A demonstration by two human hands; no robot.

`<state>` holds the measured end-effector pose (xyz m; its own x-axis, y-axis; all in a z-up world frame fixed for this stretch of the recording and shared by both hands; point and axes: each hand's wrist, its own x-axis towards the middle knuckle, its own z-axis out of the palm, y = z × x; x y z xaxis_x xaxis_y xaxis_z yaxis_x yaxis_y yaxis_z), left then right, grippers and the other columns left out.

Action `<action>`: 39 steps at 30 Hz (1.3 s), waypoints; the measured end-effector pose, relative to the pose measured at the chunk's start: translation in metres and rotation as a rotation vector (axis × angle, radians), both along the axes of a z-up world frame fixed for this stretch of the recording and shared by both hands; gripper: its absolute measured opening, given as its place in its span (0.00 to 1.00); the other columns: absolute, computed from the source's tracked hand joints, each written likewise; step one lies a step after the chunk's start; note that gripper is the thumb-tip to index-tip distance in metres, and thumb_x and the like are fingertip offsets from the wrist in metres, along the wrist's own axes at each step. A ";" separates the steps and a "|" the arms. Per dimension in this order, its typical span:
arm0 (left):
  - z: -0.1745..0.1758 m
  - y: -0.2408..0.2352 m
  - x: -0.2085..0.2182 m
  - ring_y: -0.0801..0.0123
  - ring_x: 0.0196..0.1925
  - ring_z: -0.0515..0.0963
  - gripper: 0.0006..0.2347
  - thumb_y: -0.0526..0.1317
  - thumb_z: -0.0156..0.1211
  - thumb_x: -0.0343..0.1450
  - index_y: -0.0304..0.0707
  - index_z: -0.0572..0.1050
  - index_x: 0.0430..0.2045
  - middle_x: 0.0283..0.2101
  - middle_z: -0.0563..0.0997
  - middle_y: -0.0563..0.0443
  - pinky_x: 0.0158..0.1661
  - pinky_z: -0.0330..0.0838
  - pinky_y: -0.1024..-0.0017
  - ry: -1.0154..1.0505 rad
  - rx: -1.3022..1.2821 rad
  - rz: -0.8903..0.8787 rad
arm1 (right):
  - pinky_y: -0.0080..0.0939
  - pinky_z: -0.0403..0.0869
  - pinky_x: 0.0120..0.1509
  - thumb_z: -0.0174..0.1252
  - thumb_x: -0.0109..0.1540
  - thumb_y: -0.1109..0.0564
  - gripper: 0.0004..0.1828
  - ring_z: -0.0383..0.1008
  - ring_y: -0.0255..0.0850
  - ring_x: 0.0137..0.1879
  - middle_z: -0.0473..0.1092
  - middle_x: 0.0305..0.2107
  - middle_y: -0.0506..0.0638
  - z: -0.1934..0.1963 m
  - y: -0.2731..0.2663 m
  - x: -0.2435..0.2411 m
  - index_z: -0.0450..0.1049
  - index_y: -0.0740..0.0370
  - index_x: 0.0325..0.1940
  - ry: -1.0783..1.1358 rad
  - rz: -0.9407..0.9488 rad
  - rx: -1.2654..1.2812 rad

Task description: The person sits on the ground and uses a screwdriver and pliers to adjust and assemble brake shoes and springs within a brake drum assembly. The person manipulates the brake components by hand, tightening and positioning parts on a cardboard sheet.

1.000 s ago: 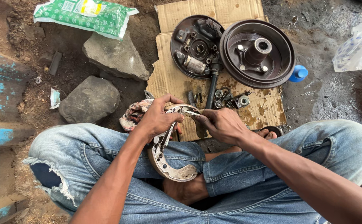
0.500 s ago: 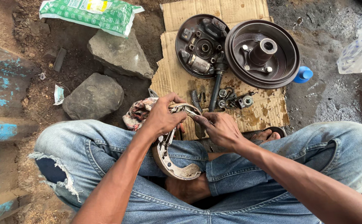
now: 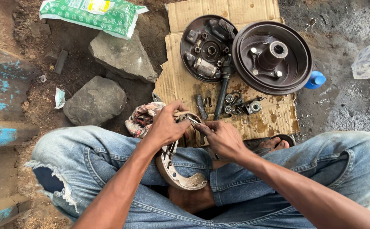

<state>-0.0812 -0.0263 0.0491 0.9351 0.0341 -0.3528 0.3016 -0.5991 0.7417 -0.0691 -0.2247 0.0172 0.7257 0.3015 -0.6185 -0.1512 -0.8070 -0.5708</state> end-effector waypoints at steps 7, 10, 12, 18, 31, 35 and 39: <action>-0.002 -0.001 -0.002 0.61 0.35 0.85 0.11 0.37 0.61 0.64 0.40 0.75 0.40 0.35 0.85 0.40 0.39 0.78 0.59 0.208 -0.025 0.023 | 0.46 0.77 0.38 0.50 0.61 0.24 0.28 0.78 0.39 0.30 0.78 0.26 0.47 0.037 -0.036 0.054 0.84 0.38 0.50 -0.196 0.463 -0.294; -0.004 0.002 -0.001 0.67 0.30 0.83 0.12 0.34 0.65 0.63 0.36 0.75 0.40 0.30 0.84 0.42 0.35 0.76 0.66 0.016 -0.092 0.027 | 0.47 0.79 0.44 0.48 0.65 0.27 0.27 0.83 0.45 0.35 0.81 0.31 0.52 0.052 -0.039 0.054 0.80 0.38 0.55 -0.194 0.469 -0.416; -0.003 0.000 -0.001 0.68 0.23 0.81 0.13 0.32 0.61 0.64 0.37 0.75 0.42 0.24 0.84 0.42 0.26 0.74 0.69 0.190 -0.203 0.093 | 0.51 0.77 0.45 0.52 0.63 0.30 0.26 0.81 0.49 0.37 0.80 0.32 0.54 0.050 -0.031 0.051 0.80 0.46 0.53 -0.249 0.294 -0.212; -0.002 0.004 0.005 0.67 0.18 0.79 0.12 0.27 0.60 0.65 0.32 0.73 0.42 0.24 0.79 0.44 0.17 0.74 0.72 0.273 -0.668 0.217 | 0.53 0.75 0.44 0.51 0.68 0.40 0.21 0.80 0.50 0.36 0.79 0.30 0.57 0.040 -0.031 0.049 0.81 0.55 0.50 -0.432 0.195 0.151; -0.036 0.010 0.014 0.65 0.19 0.80 0.12 0.29 0.61 0.66 0.32 0.71 0.42 0.26 0.82 0.40 0.19 0.74 0.70 0.399 -0.537 0.286 | 0.40 0.66 0.19 0.45 0.68 0.35 0.24 0.69 0.36 0.23 0.77 0.21 0.44 0.030 -0.023 0.027 0.84 0.45 0.44 -0.787 0.458 -0.152; -0.034 0.010 0.014 0.66 0.20 0.81 0.10 0.28 0.61 0.66 0.27 0.72 0.39 0.26 0.82 0.39 0.20 0.75 0.71 0.425 -0.514 0.242 | 0.41 0.61 0.19 0.40 0.70 0.34 0.26 0.64 0.36 0.19 0.68 0.14 0.44 0.030 -0.019 0.027 0.80 0.45 0.35 -0.682 0.528 -0.262; -0.033 0.010 0.014 0.65 0.20 0.81 0.10 0.28 0.61 0.65 0.27 0.72 0.38 0.25 0.81 0.41 0.20 0.74 0.70 0.450 -0.518 0.265 | 0.41 0.58 0.19 0.38 0.71 0.33 0.29 0.62 0.36 0.17 0.65 0.12 0.43 0.028 -0.017 0.026 0.76 0.48 0.29 -0.662 0.544 -0.307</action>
